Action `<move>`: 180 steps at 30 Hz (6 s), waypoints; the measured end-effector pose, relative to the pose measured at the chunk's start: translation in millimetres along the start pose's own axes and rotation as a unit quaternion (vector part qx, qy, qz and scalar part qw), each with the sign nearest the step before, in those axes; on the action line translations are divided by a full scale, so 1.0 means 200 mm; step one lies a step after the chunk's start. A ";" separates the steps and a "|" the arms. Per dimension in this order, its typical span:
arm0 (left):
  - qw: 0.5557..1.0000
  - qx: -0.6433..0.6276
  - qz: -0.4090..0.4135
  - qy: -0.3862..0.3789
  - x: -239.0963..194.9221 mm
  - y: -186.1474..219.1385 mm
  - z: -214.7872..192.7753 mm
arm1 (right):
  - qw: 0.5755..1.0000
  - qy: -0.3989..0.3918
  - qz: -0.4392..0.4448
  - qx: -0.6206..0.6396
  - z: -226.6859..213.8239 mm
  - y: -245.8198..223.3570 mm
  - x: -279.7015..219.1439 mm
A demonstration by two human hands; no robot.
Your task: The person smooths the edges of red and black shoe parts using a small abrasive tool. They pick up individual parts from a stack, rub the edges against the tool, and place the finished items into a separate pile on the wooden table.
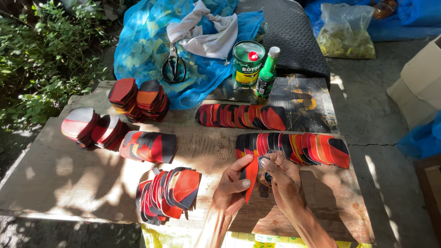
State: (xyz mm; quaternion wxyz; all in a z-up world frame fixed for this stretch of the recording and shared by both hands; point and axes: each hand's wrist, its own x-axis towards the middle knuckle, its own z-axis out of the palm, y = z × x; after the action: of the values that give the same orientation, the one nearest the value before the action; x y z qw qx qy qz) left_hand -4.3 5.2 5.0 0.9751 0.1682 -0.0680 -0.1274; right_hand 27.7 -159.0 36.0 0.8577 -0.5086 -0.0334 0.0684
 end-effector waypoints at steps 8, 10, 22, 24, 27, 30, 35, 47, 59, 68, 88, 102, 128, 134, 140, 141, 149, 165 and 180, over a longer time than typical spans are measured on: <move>1.000 -0.002 -0.021 0.001 0.00 0.00 -0.01 | 0.992 0.008 0.106 0.073 0.01 -0.09 0.03; 1.000 -0.006 -0.023 -0.011 0.00 0.00 -0.02 | 0.992 0.008 0.103 0.066 0.01 -0.08 0.03; 1.000 -0.001 -0.021 -0.021 0.00 -0.02 -0.03 | 0.985 0.030 0.110 0.130 -0.05 -0.02 0.03; 1.000 0.006 -0.015 -0.010 0.00 -0.02 -0.02 | 0.982 0.018 0.120 0.141 -0.05 -0.02 0.03; 0.999 0.034 -0.007 0.021 0.01 -0.01 0.02 | 0.984 0.024 0.127 0.121 -0.04 -0.02 0.03; 0.999 0.046 -0.002 0.030 0.01 0.02 0.08 | 0.987 0.018 0.124 0.100 -0.04 -0.01 0.01; 0.996 0.058 0.025 0.056 0.04 0.04 0.13 | 0.995 -0.037 0.069 0.061 -0.03 0.03 -0.04; 0.984 0.070 0.102 0.127 0.06 0.03 0.08 | 0.983 -0.070 -0.045 -0.162 0.03 0.00 -0.13; 0.977 0.069 0.134 0.148 0.05 0.09 0.07 | 0.989 -0.039 0.001 -0.145 0.00 0.11 -0.05; 0.931 0.301 0.170 0.116 0.07 0.34 -0.04 | 0.993 -0.006 -0.004 -0.117 0.06 0.11 0.03; 0.263 0.943 0.108 0.173 -0.01 1.09 -0.50 | 0.978 -0.047 0.028 -0.202 0.15 0.14 0.10; 0.172 0.985 0.013 -0.016 -0.30 0.67 -0.12 | 0.567 -0.161 -0.268 -0.762 -0.19 -0.04 0.10; 0.983 0.049 0.016 0.175 -0.09 0.05 -0.06 | 0.996 -0.041 -0.005 -0.082 -0.11 0.06 -0.02; 0.990 0.042 0.015 0.134 -0.07 0.02 -0.02 | 0.994 -0.064 0.023 -0.083 -0.08 0.08 -0.03; 0.991 0.052 0.017 0.123 -0.07 0.01 -0.03 | 0.991 -0.052 0.038 -0.116 -0.05 0.04 -0.04; 0.992 0.044 0.011 0.115 -0.07 0.01 -0.03 | 0.991 -0.044 0.054 -0.115 -0.05 0.03 -0.04; 0.992 0.069 -0.022 0.102 -0.09 0.03 -0.01 | 0.998 -0.015 0.018 -0.059 -0.03 0.00 0.03; 0.991 0.093 -0.038 0.093 -0.09 0.03 -0.04 | 0.996 -0.026 0.019 -0.080 -0.06 0.03 0.04; 0.989 0.111 -0.020 0.099 -0.06 0.05 -0.02 | 0.992 -0.043 -0.020 -0.119 -0.06 -0.04 0.04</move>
State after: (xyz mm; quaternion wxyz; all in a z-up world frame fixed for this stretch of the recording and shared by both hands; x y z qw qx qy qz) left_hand -12.3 17.9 3.1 0.9496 0.2884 0.0182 -0.1214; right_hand 38.5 -170.8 36.9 0.7897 -0.6032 -0.0886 0.0686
